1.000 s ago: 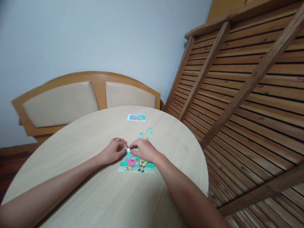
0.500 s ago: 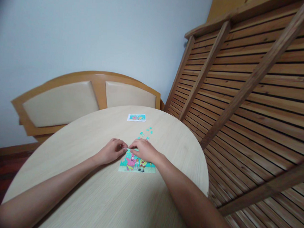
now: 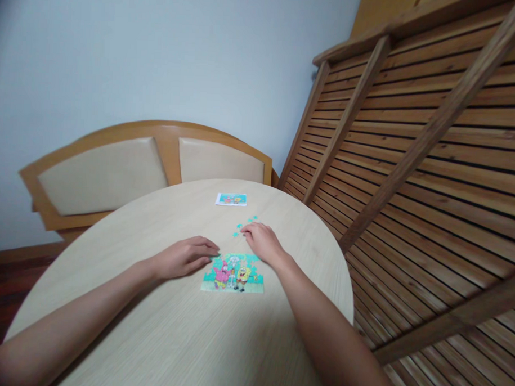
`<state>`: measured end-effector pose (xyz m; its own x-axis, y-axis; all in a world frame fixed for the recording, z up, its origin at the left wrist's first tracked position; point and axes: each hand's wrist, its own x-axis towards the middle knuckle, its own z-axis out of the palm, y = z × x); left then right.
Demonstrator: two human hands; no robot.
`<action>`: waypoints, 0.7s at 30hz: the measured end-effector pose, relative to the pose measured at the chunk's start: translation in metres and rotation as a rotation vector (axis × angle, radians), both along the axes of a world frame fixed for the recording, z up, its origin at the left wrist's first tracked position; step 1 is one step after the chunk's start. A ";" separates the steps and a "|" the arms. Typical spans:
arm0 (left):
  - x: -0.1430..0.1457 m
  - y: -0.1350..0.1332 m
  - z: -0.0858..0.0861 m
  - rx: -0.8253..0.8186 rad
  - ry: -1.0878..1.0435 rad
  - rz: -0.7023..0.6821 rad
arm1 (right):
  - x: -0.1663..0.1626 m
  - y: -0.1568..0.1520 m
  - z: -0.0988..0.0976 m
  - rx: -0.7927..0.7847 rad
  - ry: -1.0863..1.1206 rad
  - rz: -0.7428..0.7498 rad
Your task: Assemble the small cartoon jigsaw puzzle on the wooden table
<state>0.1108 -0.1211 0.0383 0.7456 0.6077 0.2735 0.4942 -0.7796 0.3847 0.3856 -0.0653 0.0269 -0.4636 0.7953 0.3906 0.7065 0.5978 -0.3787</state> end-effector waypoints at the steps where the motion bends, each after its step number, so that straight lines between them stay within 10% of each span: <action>1: 0.001 -0.001 0.001 -0.007 0.014 -0.012 | 0.005 0.004 -0.002 0.001 -0.004 -0.039; 21: 0.008 -0.011 0.010 0.023 0.140 -0.106 | 0.007 0.010 -0.016 -0.061 -0.100 0.010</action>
